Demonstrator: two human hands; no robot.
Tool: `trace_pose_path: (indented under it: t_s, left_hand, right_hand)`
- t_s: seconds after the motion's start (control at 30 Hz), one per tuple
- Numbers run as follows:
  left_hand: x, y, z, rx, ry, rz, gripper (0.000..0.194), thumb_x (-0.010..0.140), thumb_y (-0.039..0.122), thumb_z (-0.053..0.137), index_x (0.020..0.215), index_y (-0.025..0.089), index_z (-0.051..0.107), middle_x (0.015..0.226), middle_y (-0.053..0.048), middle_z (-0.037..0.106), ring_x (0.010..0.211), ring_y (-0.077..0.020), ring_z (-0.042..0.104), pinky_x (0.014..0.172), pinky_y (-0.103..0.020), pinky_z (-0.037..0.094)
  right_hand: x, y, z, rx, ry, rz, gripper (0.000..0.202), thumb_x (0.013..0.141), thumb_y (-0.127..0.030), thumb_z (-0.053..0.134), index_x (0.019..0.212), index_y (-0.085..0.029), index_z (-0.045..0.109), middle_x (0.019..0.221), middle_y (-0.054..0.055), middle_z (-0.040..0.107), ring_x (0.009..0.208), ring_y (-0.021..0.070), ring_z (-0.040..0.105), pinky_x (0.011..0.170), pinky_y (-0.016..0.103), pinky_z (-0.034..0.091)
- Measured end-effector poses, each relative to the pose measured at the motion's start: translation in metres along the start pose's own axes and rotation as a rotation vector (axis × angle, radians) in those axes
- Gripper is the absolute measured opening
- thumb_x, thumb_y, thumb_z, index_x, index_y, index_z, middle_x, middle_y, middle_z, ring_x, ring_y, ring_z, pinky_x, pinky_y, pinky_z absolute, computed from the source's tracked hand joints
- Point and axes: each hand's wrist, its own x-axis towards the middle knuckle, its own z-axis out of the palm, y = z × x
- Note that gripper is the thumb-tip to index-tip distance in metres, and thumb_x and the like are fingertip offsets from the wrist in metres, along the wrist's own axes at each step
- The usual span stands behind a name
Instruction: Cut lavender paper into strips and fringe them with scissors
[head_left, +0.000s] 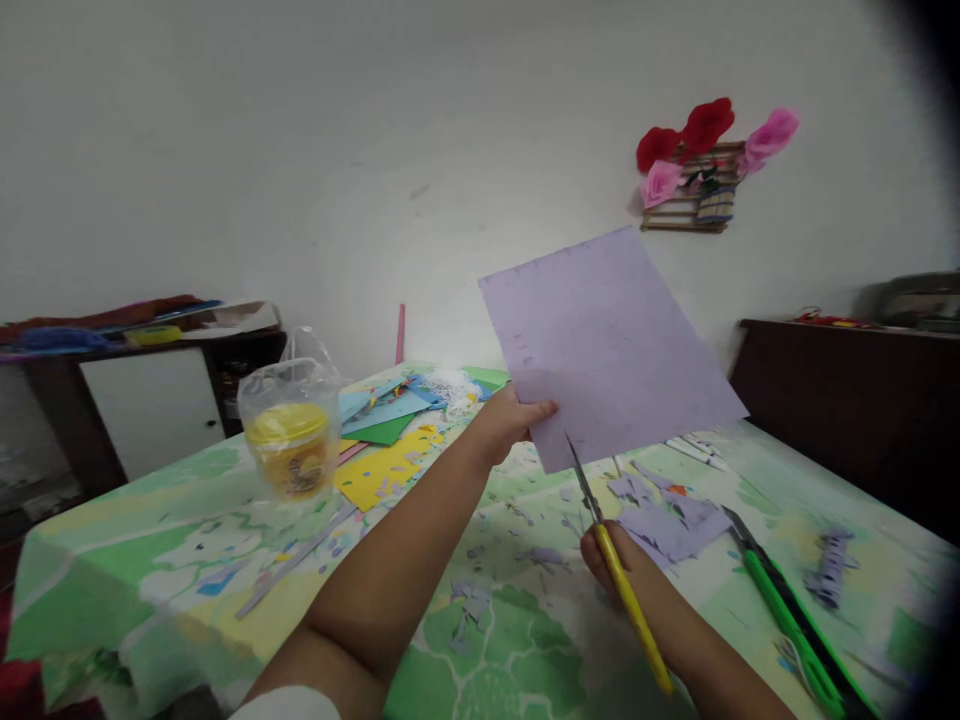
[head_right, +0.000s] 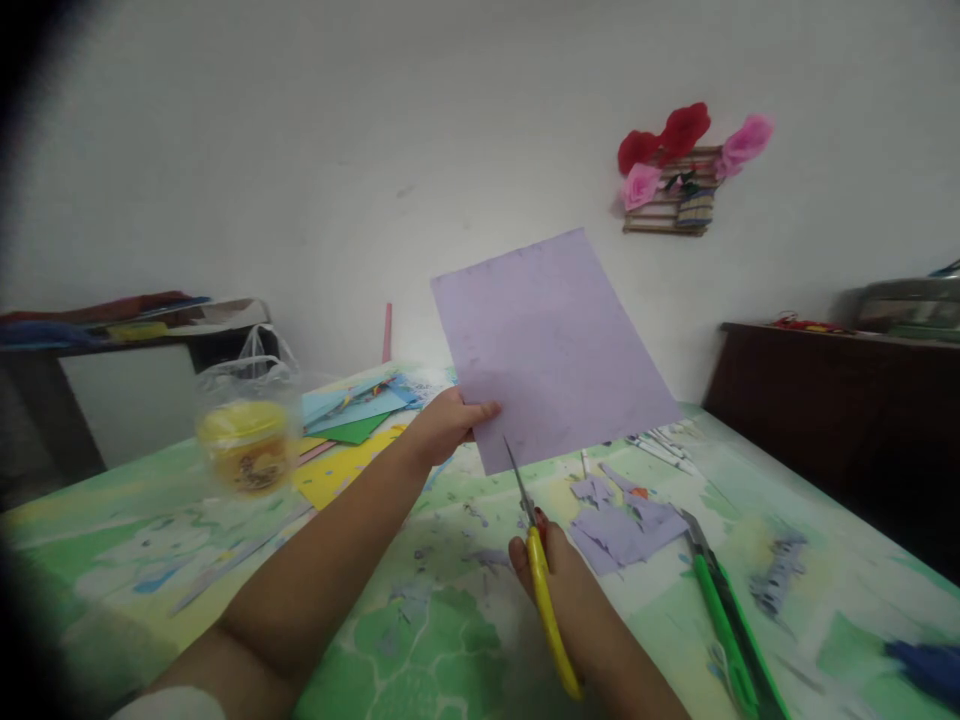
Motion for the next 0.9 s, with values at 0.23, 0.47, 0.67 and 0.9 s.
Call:
trace_pose_path:
  t_s: [0.23, 0.47, 0.67, 0.9]
  left_hand:
    - [0.002, -0.004, 0.003, 0.12, -0.062, 0.082, 0.03, 0.074, 0.04, 0.066, 0.084, 0.013, 0.057, 0.07, -0.004, 0.064, 0.057, -0.0122, 0.059, 0.054, -0.025, 0.048]
    - [0.004, -0.01, 0.001, 0.248, -0.053, 0.18, 0.039, 0.083, 0.048, 0.054, 0.061, 0.015, 0.049, 0.042, 0.005, 0.045, 0.034, -0.006, 0.041, 0.035, -0.018, 0.03]
    - [0.004, -0.009, -0.004, 0.293, -0.091, 0.215, 0.042, 0.081, 0.054, 0.054, 0.064, 0.016, 0.05, 0.046, 0.004, 0.049, 0.038, -0.0069, 0.045, 0.039, -0.019, 0.035]
    - [0.004, -0.007, -0.007, 0.341, -0.134, 0.263, 0.043, 0.081, 0.056, 0.051, 0.063, 0.017, 0.048, 0.045, 0.004, 0.046, 0.038, -0.007, 0.043, 0.039, -0.02, 0.034]
  right_hand:
    - [0.002, 0.007, 0.004, -0.013, 0.029, -0.018, 0.038, 0.077, -0.063, 0.038, 0.073, -0.025, 0.045, 0.065, 0.0, 0.053, 0.063, 0.02, 0.052, 0.06, 0.036, 0.042]
    - [0.0, 0.008, 0.006, -0.014, 0.012, -0.021, 0.04, 0.078, -0.064, 0.034, 0.072, -0.026, 0.044, 0.064, 0.0, 0.054, 0.059, 0.0187, 0.051, 0.054, 0.034, 0.041]
    - [-0.002, 0.0, 0.001, -0.051, 0.017, -0.018, 0.038, 0.076, -0.064, 0.039, 0.068, -0.027, 0.043, 0.063, 0.001, 0.055, 0.062, 0.0211, 0.054, 0.059, 0.035, 0.042]
    - [-0.002, -0.001, 0.002, -0.088, 0.028, -0.004, 0.036, 0.075, -0.06, 0.041, 0.074, -0.025, 0.048, 0.066, 0.003, 0.06, 0.065, 0.0237, 0.057, 0.06, 0.036, 0.044]
